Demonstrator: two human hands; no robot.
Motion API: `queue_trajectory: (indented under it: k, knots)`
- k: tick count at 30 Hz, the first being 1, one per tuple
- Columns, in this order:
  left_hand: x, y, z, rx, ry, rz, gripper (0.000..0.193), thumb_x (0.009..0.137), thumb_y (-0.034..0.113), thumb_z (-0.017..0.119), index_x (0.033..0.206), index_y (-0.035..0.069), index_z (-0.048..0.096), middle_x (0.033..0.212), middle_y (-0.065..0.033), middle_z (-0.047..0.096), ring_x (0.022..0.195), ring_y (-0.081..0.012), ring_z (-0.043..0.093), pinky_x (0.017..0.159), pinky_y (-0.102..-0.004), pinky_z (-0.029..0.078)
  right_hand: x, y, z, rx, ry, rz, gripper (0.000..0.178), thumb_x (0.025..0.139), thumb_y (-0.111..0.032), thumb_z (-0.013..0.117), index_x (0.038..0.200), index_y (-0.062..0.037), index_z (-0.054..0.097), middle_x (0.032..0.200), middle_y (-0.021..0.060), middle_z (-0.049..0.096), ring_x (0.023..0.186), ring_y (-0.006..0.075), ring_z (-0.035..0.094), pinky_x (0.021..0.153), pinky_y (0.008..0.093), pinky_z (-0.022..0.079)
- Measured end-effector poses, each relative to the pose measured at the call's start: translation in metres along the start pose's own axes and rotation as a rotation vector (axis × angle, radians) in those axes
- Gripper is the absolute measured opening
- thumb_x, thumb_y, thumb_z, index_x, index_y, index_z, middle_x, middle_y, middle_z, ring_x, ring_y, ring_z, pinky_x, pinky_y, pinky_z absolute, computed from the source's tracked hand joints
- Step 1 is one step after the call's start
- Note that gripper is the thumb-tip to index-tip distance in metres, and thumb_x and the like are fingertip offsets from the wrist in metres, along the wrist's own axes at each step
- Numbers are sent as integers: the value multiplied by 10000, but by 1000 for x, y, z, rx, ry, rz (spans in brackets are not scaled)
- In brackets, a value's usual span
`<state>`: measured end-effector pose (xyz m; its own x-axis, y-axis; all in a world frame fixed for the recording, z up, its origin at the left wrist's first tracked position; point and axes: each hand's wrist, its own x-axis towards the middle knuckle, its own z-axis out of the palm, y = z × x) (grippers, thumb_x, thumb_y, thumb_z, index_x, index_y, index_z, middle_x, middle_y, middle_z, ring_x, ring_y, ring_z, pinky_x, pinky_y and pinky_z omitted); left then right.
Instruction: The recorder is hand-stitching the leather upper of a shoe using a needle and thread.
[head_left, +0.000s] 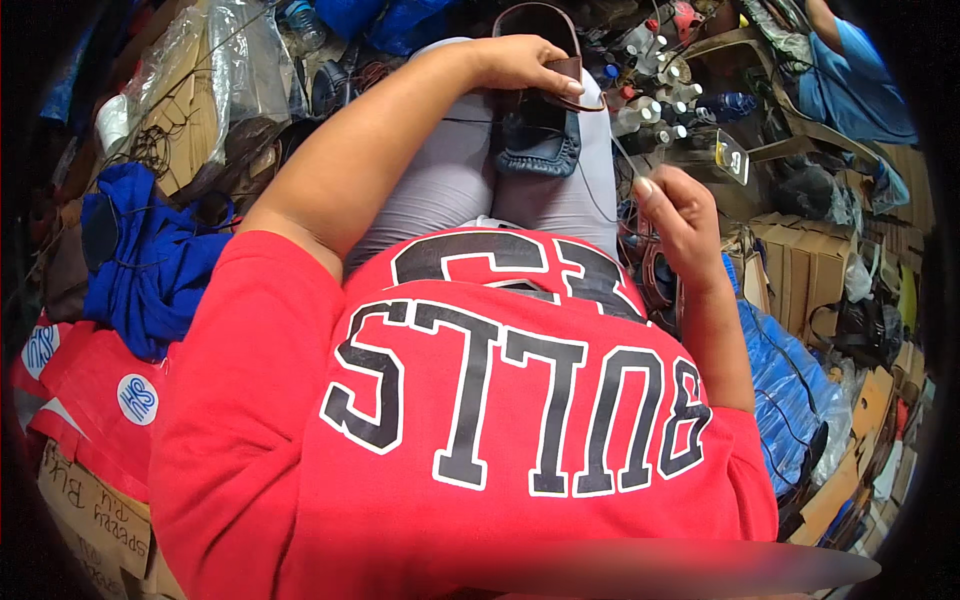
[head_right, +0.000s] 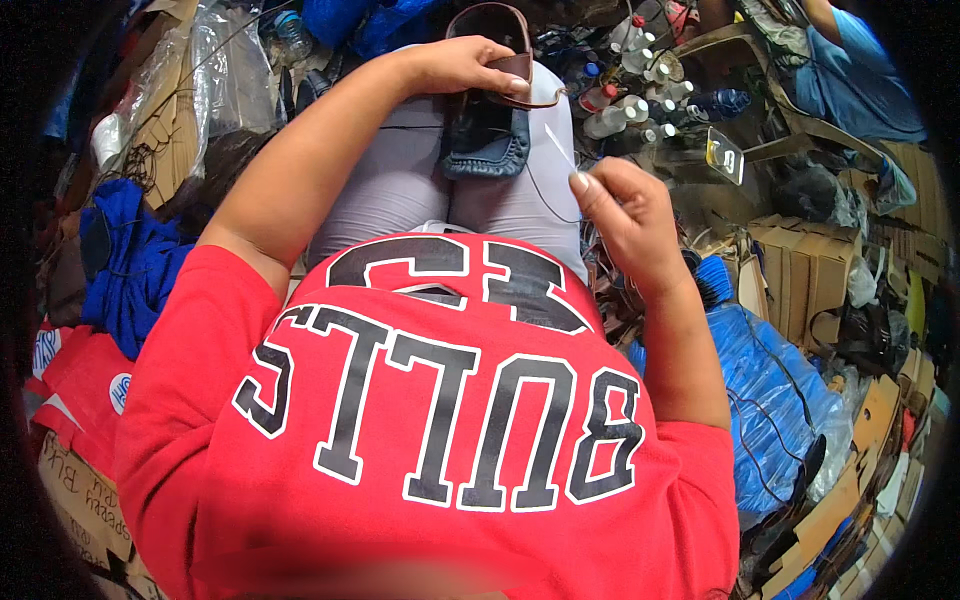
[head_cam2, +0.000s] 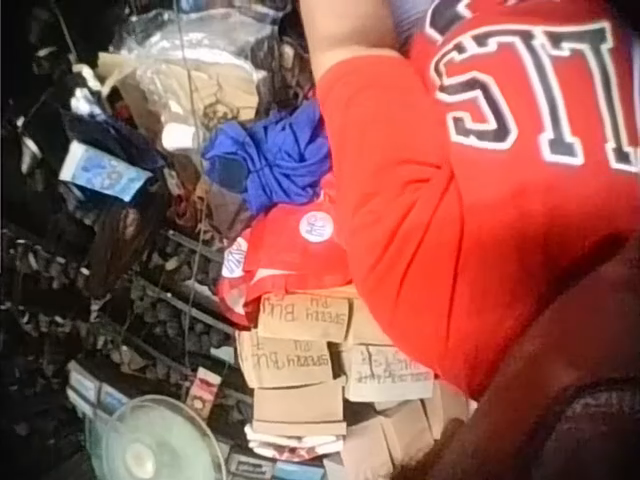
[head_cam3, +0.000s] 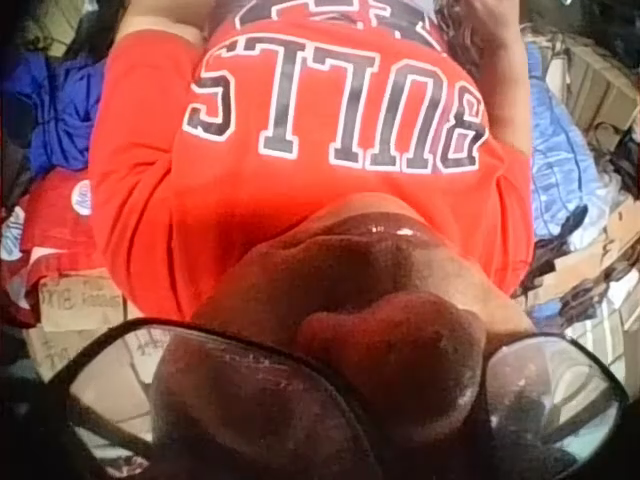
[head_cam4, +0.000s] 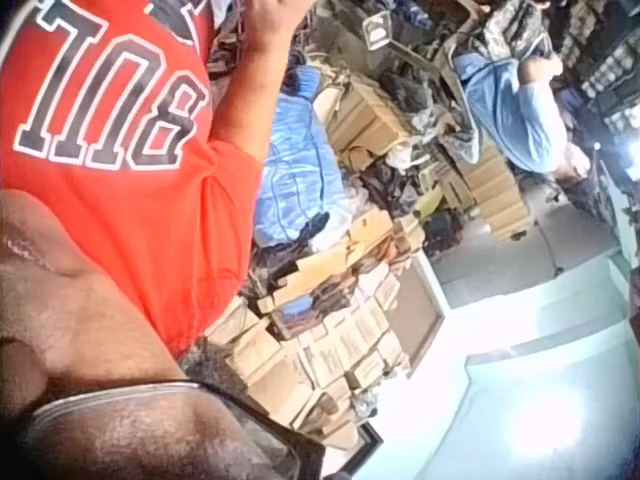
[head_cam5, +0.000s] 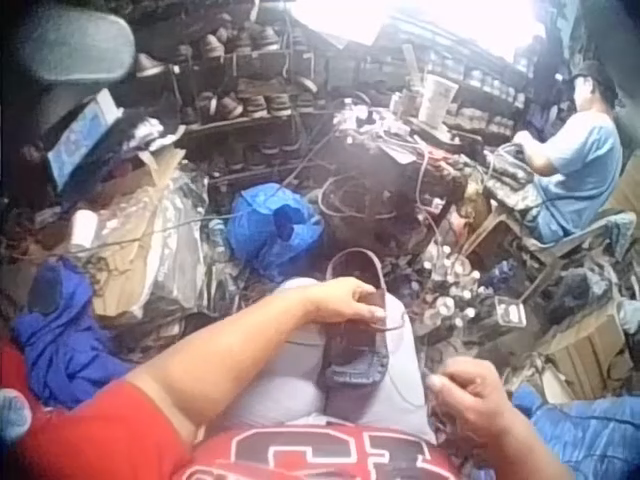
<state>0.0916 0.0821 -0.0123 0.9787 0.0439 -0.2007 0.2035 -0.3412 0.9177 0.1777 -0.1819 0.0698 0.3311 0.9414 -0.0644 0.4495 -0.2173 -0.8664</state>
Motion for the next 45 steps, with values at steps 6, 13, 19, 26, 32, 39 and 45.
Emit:
queue_trajectory:
  k: [6,13,19,26,32,39,45]
  knots:
    - [-20,17,-6,-96,-166,114,443,702,189,790,1072,9,628,1000,-37,661,917,-121,584,880,-246,421,18,21,10,-44,96,-79,152,860,-85,615,994,-48,676,745,35,542,684,94,506,617,248,409]
    - [-9,22,9,130,44,19,300,710,125,763,984,35,684,909,-47,692,849,-126,613,859,-256,433,31,24,9,-303,-32,-69,228,831,-54,603,1043,-91,676,738,58,533,652,149,527,606,264,424]
    - [-6,15,9,34,21,17,306,701,147,766,982,46,704,901,-46,696,865,-144,620,889,-282,413,32,23,9,-341,-47,-56,251,812,-53,588,1042,-95,678,736,69,538,634,173,536,594,279,430]
    - [-8,21,8,47,-35,19,297,711,110,712,997,35,698,904,-61,699,843,-156,625,869,-278,428,36,17,8,-407,-68,-46,243,790,-60,595,1015,-89,684,740,98,540,651,221,553,614,307,438]
    - [-5,23,8,83,-68,52,283,732,85,666,1007,20,689,907,-69,699,836,-151,630,823,-271,459,44,21,6,-438,-104,-78,244,789,-55,593,1012,-95,684,769,104,557,697,235,571,640,317,447]
    - [4,18,4,84,-165,115,321,739,152,714,1031,24,675,935,-67,694,867,-146,621,848,-271,446,64,46,-2,-211,-214,-86,263,795,-25,594,1025,-108,692,788,47,541,733,170,551,666,282,442]
    - [2,15,3,146,-178,54,358,717,167,745,1043,44,668,966,-51,684,910,-150,604,873,-272,427,69,58,3,-11,-233,28,237,802,-15,611,989,-122,709,803,9,529,741,133,505,709,245,419]
